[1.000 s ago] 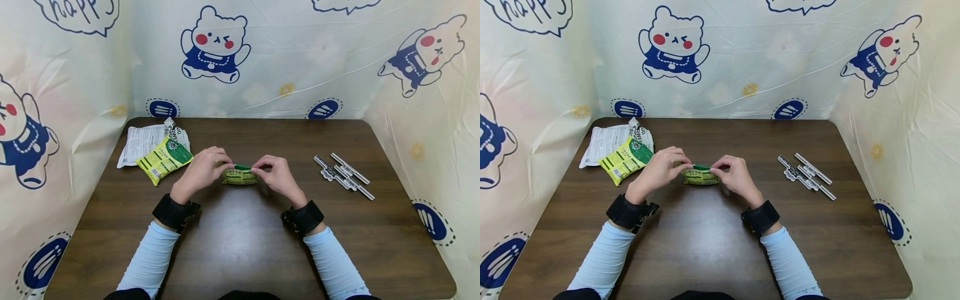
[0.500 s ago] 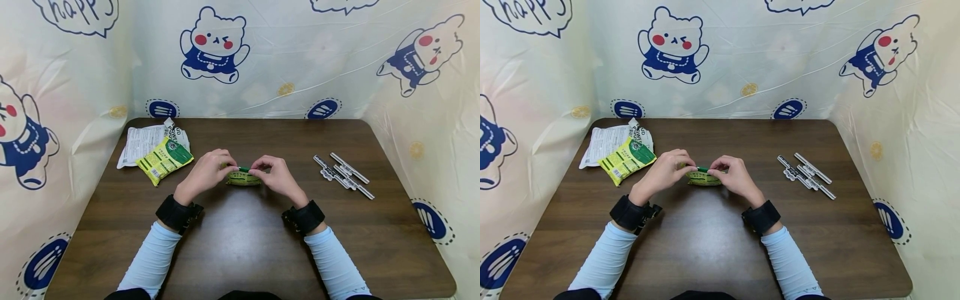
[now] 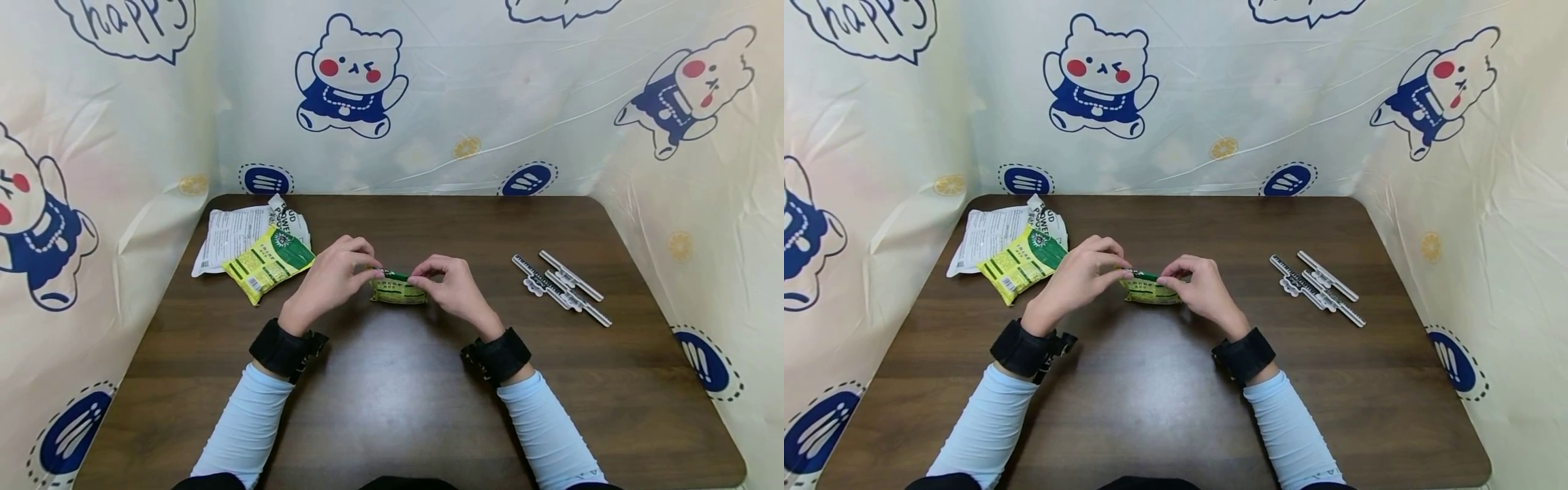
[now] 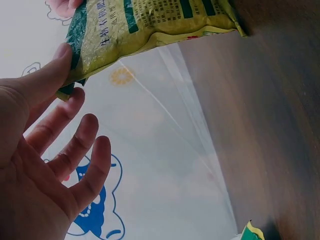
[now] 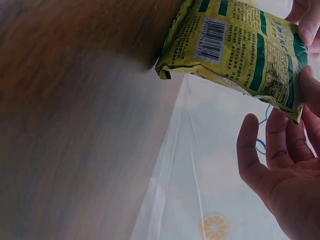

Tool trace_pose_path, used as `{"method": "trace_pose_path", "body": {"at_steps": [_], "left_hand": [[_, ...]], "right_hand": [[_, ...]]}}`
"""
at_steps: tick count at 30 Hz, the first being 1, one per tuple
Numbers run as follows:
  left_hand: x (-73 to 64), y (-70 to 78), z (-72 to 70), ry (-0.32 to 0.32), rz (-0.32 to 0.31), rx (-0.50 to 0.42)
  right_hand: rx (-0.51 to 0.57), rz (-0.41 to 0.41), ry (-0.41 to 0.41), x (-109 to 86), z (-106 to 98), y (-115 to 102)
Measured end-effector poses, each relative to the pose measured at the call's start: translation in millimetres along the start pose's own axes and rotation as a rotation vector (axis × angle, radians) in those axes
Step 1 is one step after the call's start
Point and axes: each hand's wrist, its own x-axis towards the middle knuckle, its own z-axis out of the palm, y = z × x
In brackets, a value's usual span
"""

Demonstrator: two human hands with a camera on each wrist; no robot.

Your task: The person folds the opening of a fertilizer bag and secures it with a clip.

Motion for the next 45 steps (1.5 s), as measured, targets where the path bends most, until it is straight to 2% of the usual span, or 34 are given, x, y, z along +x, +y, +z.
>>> {"method": "trace_pose_path", "body": {"at_steps": [12, 20, 23, 29, 40, 45], "left_hand": [[0.4, 1.6, 1.0, 0.012, -0.008, 0.018], [-0.2, 2.8, 3.3, 0.012, -0.033, 0.006], [0.5, 4.2, 5.0, 0.006, -0.025, 0.007], [1.8, 8.3, 7.5, -0.012, -0.014, 0.008], [2.9, 13.7, 17.7, -0.03, -0.014, -0.008], [4.4, 14.3, 24.9, -0.034, -0.003, -0.031]], "right_hand": [[-0.038, -0.001, 0.043, 1.5, 6, -3], [0.001, 0.024, 0.008, -1.0, 1, -36], [0.004, 0.01, 0.003, -1.7, 1, -41], [0.019, -0.018, 0.008, -3.0, 5, -41], [0.024, -0.029, 0.068, -3.3, 5, -35], [0.026, -0.053, 0.069, -0.5, 8, -8]]}}
